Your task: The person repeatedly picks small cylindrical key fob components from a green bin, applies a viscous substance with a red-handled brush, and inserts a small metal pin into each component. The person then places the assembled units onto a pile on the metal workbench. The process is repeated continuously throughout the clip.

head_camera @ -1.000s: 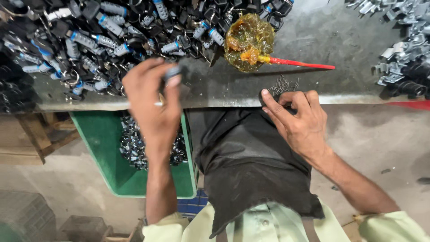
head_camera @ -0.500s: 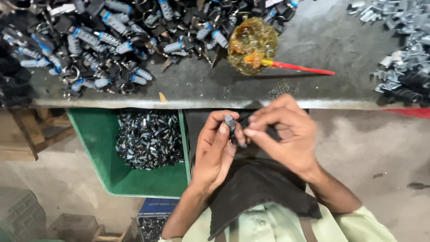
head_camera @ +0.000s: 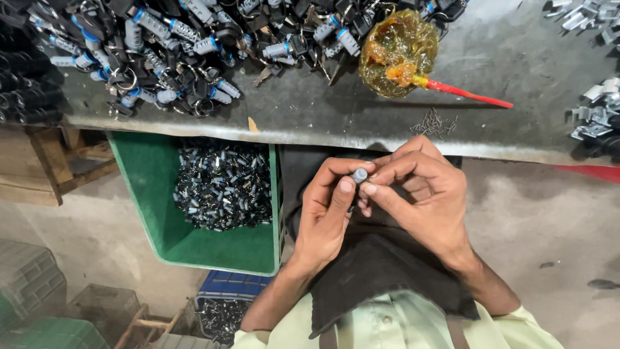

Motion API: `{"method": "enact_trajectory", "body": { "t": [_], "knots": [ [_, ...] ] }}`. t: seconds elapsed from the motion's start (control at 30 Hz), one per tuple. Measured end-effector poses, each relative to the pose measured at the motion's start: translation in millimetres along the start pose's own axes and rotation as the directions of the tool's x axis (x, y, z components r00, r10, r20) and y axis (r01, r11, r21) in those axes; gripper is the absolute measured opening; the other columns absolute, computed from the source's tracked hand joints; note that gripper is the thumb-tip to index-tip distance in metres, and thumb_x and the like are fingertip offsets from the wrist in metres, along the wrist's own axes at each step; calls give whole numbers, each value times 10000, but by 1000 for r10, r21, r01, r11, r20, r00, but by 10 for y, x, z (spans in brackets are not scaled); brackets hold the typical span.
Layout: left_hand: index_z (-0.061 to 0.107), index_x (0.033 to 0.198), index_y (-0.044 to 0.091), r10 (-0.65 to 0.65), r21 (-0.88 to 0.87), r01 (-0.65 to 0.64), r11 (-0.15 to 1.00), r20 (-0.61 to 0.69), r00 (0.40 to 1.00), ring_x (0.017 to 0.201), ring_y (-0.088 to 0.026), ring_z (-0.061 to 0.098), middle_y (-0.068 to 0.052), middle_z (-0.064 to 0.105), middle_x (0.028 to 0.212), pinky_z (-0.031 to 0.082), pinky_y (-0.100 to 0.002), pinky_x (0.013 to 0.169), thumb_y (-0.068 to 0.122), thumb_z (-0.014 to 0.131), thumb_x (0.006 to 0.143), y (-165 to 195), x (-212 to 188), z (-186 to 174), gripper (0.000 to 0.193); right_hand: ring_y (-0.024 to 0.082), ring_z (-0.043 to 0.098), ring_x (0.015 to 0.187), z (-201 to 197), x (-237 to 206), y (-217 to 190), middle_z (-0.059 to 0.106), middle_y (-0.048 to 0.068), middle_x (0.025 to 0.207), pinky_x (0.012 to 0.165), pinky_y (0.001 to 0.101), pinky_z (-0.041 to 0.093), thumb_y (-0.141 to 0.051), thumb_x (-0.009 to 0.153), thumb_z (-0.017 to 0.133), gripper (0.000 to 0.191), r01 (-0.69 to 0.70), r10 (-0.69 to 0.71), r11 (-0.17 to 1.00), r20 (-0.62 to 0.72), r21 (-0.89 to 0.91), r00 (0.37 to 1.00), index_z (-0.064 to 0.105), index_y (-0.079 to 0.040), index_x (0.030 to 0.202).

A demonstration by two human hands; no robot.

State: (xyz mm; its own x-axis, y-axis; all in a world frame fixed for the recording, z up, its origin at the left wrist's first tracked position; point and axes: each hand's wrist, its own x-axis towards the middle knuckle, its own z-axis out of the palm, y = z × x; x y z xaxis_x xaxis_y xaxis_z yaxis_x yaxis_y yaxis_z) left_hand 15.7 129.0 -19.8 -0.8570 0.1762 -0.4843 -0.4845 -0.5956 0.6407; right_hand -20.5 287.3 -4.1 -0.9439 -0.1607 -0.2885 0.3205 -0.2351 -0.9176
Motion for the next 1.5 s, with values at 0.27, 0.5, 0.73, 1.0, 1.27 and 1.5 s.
{"method": "enact_trajectory", "body": {
  "t": [0.27, 0.5, 0.73, 1.0, 1.27, 1.5],
  "knots": [
    [593, 1300, 2, -9, -75, 10, 997, 3, 1000, 939, -95, 564, -37, 626, 1122, 514, -281, 821, 242, 559, 1136, -22, -26, -44, 292, 193, 706, 903, 26, -33, 51, 556, 112, 1116, 761, 303, 653, 162, 909, 705, 133, 27, -29, 998, -23, -58, 999, 655, 79, 1001],
    [596, 1302, 1, 19, 14, -19, 1000, 9, 1000, 969, -91, 581, -53, 648, 1196, 522, -277, 847, 251, 539, 1139, 24, -22, -55, 304, 197, 714, 893, 23, -49, 46, 556, 108, 1099, 765, 309, 651, 167, 897, 709, 133, 11, -11, 998, -10, -63, 1000, 653, 83, 984],
    [661, 1294, -25, -5, 100, 1, 995, 37, 999, 930, -93, 585, -50, 657, 1125, 535, -274, 810, 282, 576, 1123, -2, -39, -138, 362, 203, 723, 929, -118, 15, 153, 573, 98, 1074, 773, 335, 662, 136, 923, 699, 213, -81, 56, 979, 133, 190, 990, 586, 4, 1046],
    [611, 1269, 6, 197, 119, -172, 978, -245, 949, 884, -130, 615, -66, 670, 1130, 538, -307, 781, 223, 661, 1028, 462, -241, -680, 328, 291, 448, 921, 195, 292, 113, 468, 102, 1015, 837, 420, 414, -376, 839, 861, 818, 378, -158, 400, 343, -835, 926, 481, -104, 1510],
    [590, 1281, -47, 264, 125, -235, 964, -331, 906, 910, -167, 623, -106, 665, 1018, 508, -313, 831, 118, 655, 1076, 431, -328, -884, 271, 306, 372, 913, 534, 587, 386, 403, 89, 1010, 792, 454, 351, -499, 849, 817, 851, 353, -158, 64, 340, -933, 927, 459, -234, 1574],
    [596, 1204, -22, 308, 96, -292, 952, -305, 901, 927, -154, 637, -84, 675, 1016, 533, -307, 896, 84, 674, 1032, 400, -125, -709, 217, 278, 406, 980, 405, 600, 237, 437, 79, 1061, 880, 420, 376, -324, 854, 813, 690, 460, -186, 282, 423, -842, 887, 533, -300, 1484]
  ]
}}
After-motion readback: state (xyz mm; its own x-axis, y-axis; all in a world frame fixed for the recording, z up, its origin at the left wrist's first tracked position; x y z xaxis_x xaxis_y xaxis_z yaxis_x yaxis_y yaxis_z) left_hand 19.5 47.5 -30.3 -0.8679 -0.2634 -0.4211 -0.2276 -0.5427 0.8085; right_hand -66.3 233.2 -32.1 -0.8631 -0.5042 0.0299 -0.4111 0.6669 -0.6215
